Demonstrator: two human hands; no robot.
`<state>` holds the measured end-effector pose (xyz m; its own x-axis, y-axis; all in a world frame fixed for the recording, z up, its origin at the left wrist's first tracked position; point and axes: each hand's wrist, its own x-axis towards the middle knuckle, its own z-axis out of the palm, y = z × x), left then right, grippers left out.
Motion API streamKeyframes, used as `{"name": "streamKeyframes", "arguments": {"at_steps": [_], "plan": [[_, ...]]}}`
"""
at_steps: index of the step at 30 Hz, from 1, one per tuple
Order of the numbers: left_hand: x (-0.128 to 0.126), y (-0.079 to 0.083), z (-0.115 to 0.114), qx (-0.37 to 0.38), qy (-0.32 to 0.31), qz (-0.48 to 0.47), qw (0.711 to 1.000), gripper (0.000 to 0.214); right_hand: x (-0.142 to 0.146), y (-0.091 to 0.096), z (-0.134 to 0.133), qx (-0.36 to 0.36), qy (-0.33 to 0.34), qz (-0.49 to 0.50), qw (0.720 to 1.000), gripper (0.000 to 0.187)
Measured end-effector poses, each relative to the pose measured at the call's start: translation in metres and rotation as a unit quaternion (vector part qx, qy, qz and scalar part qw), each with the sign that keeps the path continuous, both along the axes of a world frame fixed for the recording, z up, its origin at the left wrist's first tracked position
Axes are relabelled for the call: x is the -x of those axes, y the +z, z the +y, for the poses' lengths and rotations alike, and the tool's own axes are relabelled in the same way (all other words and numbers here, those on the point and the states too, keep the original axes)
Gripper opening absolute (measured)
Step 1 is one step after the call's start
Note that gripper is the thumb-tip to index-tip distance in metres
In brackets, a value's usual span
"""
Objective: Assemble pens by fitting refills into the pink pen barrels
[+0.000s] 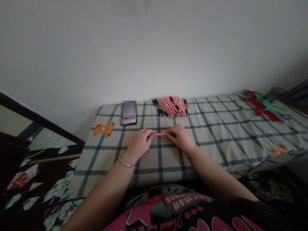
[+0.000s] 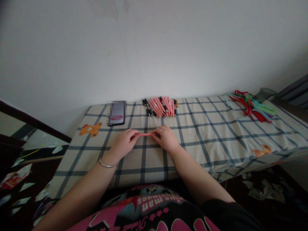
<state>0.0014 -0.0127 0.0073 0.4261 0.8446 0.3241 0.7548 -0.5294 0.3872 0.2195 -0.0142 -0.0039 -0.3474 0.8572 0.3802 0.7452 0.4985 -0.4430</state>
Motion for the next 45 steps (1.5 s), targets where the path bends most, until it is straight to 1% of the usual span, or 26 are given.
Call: {"name": "streamKeyframes", "arguments": {"at_steps": [6, 12, 17, 22, 26, 30, 36, 45], "plan": [[0.0002, 0.0002, -0.0005, -0.007, -0.008, 0.017, 1.0, 0.013, 0.0003, 0.0006, -0.0006, 0.005, -0.002, 0.0, 1.0, 0.008], [0.0015, -0.0009, -0.0008, -0.003, -0.014, 0.041, 0.999, 0.019, -0.0012, 0.0028, -0.0025, -0.016, -0.003, -0.007, 1.0, 0.006], [0.0005, -0.0004, -0.0018, -0.004, -0.009, 0.034, 0.999, 0.02, -0.0008, 0.0032, -0.0028, -0.02, -0.002, 0.005, 1.0, 0.006], [0.0003, -0.0036, 0.0016, -0.043, 0.012, -0.004, 0.999, 0.018, 0.0012, 0.004, -0.0032, -0.026, -0.007, 0.018, 0.999, 0.014], [0.0011, -0.0057, 0.0042, -0.039, 0.009, -0.01, 0.999, 0.018, 0.0012, 0.0049, -0.0026, -0.01, -0.01, 0.005, 1.0, 0.02], [0.0008, -0.004, 0.0032, -0.027, 0.005, 0.01, 1.0, 0.019, 0.0007, 0.005, -0.0013, -0.006, -0.013, -0.015, 1.0, 0.02], [0.0011, -0.0021, 0.0011, -0.021, 0.001, 0.073, 0.997, 0.021, -0.0005, 0.0055, -0.0004, 0.008, -0.003, -0.013, 1.0, 0.018], [0.0024, -0.0033, 0.0012, -0.016, -0.003, 0.097, 0.995, 0.025, -0.0028, 0.0011, 0.0029, -0.004, 0.015, 0.002, 1.0, 0.013]]}}
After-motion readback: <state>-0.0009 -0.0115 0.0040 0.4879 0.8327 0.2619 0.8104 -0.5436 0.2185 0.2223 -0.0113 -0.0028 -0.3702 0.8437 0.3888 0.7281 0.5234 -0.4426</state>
